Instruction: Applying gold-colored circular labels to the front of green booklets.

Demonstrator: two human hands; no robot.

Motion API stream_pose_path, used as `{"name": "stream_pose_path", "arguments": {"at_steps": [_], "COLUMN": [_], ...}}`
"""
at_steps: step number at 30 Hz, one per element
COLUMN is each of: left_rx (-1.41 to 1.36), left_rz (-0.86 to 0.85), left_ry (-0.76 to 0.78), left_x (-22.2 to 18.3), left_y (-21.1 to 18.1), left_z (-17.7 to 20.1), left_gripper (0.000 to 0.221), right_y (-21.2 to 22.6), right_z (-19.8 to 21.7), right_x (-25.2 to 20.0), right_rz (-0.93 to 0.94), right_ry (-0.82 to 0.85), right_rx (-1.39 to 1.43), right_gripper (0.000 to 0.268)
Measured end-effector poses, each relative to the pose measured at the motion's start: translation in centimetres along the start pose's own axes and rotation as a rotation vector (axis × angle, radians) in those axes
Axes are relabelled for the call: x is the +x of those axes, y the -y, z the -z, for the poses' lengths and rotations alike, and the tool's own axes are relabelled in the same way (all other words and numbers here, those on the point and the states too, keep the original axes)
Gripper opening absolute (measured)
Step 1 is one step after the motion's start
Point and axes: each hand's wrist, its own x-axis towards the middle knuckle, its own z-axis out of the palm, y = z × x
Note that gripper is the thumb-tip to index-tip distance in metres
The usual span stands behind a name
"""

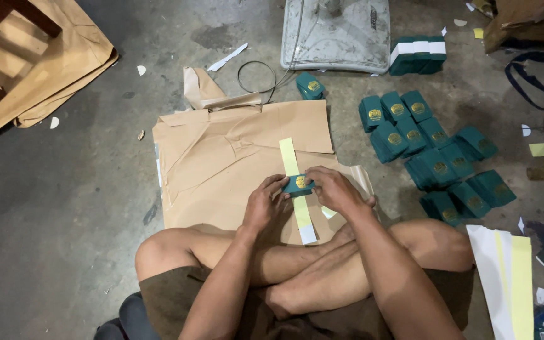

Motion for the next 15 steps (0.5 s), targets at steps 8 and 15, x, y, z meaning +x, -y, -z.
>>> {"name": "stream_pose_path", "arguments": {"at_steps": [8, 15], "left_rx": [0.063, -0.128], "left_rz": [0.178, 0.449], "left_ry": [-0.086, -0.116], "left_x": [1.3, 3.1], "left_y": [1.5, 6.1], "left_z": [-2.8, -5.2], "left_gripper": [0.03, 0.04], "right_y": [-0.1, -3.8], "right_z": [0.0, -0.5], "right_x": [0.1, 1.7], "right_rz": [0.047, -0.024], "right_ry": [0.007, -0.069], "right_rx": [-0.023, 0.108], "right_gripper": [0.03, 0.036]}}
